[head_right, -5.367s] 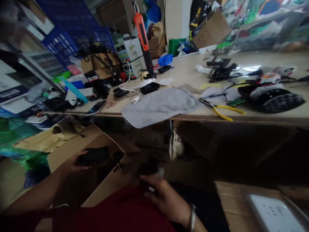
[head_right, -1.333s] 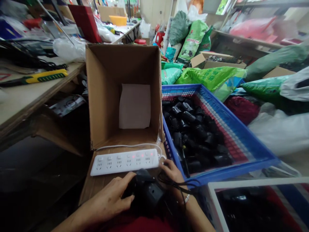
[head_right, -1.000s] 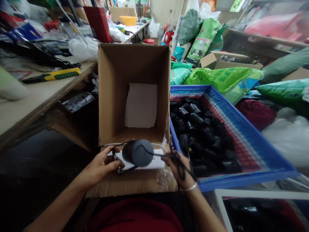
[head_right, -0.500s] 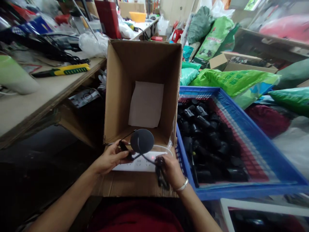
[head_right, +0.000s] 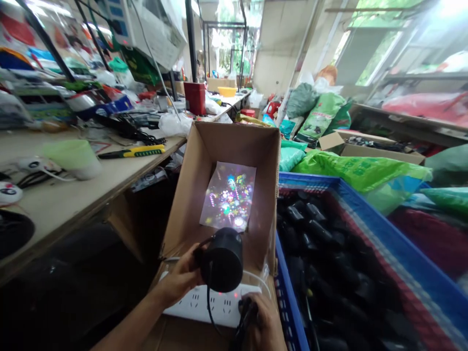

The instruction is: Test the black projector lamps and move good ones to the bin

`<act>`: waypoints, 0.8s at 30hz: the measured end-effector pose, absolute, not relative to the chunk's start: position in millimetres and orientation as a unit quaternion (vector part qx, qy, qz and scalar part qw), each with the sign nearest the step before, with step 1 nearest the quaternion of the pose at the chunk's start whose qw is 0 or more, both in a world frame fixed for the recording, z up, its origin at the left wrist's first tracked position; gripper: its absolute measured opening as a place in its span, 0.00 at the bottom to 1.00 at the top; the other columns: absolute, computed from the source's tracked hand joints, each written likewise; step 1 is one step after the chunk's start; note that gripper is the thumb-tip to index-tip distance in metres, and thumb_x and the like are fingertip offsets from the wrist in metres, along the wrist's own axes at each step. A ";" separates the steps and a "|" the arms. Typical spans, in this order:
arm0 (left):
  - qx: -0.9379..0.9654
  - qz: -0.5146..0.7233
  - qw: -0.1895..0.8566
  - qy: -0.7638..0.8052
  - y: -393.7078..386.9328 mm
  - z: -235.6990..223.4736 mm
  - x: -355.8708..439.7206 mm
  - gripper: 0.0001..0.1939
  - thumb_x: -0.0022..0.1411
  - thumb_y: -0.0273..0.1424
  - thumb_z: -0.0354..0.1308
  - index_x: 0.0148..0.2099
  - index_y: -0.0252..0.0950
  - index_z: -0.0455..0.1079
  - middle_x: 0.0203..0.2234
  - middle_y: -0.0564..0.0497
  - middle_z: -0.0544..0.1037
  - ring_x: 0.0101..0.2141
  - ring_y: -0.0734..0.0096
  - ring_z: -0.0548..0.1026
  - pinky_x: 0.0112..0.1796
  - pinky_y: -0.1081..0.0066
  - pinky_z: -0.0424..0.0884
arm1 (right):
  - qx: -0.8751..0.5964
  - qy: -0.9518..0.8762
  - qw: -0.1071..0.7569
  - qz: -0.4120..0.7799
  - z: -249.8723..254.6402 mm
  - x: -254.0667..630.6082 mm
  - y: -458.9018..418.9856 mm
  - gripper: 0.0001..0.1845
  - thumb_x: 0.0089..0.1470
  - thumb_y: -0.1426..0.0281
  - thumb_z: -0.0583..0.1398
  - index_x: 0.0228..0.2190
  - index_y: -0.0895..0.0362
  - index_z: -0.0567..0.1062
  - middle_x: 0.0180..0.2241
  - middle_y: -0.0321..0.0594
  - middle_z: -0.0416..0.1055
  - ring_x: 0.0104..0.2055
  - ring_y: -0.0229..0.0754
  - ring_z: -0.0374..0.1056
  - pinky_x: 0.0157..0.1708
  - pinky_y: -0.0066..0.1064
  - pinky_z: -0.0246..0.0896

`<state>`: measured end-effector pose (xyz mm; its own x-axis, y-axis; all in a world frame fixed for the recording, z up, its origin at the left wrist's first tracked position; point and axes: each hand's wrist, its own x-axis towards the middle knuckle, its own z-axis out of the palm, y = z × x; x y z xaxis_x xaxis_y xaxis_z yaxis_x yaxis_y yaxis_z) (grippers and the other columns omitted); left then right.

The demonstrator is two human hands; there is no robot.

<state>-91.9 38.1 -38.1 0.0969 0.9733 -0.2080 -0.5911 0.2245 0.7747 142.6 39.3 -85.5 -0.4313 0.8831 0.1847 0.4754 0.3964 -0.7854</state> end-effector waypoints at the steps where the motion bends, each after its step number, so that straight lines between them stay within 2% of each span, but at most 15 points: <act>1: 0.268 0.567 0.689 0.363 37.3 -39.9 -92.4 0.22 0.46 0.31 0.69 0.43 0.41 0.64 0.33 0.54 0.70 0.31 0.74 0.71 0.31 0.74 0.70 | -0.437 -0.776 0.307 0.334 -86.4 142.7 39.9 0.06 0.53 0.69 0.56 0.31 0.53 0.73 0.30 0.40 0.74 0.34 0.48 0.72 0.33 0.34 0.68; 5: 0.291 0.576 0.673 0.361 34.2 -40.5 -95.9 0.20 0.49 0.31 0.67 0.44 0.41 0.65 0.33 0.54 0.70 0.34 0.74 0.70 0.32 0.76 0.69 | -0.435 -0.782 0.309 0.323 -92.8 145.2 43.0 0.07 0.51 0.69 0.58 0.33 0.54 0.75 0.32 0.43 0.75 0.36 0.49 0.73 0.35 0.34 0.69; 10: 0.320 0.571 0.665 0.359 32.6 -35.5 -99.5 0.19 0.52 0.30 0.65 0.46 0.41 0.65 0.35 0.52 0.70 0.35 0.73 0.70 0.32 0.77 0.68 | -0.427 -0.809 0.317 0.251 -106.5 151.1 45.5 0.10 0.50 0.69 0.59 0.37 0.55 0.76 0.36 0.48 0.75 0.39 0.51 0.73 0.38 0.36 0.70; 17: 0.339 0.572 0.665 0.341 34.1 -31.3 -98.2 0.20 0.50 0.32 0.66 0.44 0.38 0.65 0.33 0.53 0.70 0.32 0.76 0.69 0.31 0.78 0.66 | -0.400 -0.817 0.362 0.202 -117.5 147.9 46.9 0.09 0.50 0.69 0.60 0.36 0.55 0.76 0.34 0.45 0.75 0.36 0.49 0.73 0.35 0.33 0.71; 24: 0.342 0.560 0.669 0.348 32.6 -31.4 -95.1 0.24 0.49 0.33 0.66 0.47 0.38 0.63 0.31 0.54 0.69 0.32 0.74 0.69 0.33 0.74 0.67 | -0.459 -0.736 0.414 0.277 -107.2 139.4 48.0 0.08 0.49 0.63 0.60 0.26 0.52 0.77 0.29 0.41 0.75 0.36 0.51 0.72 0.35 0.35 0.69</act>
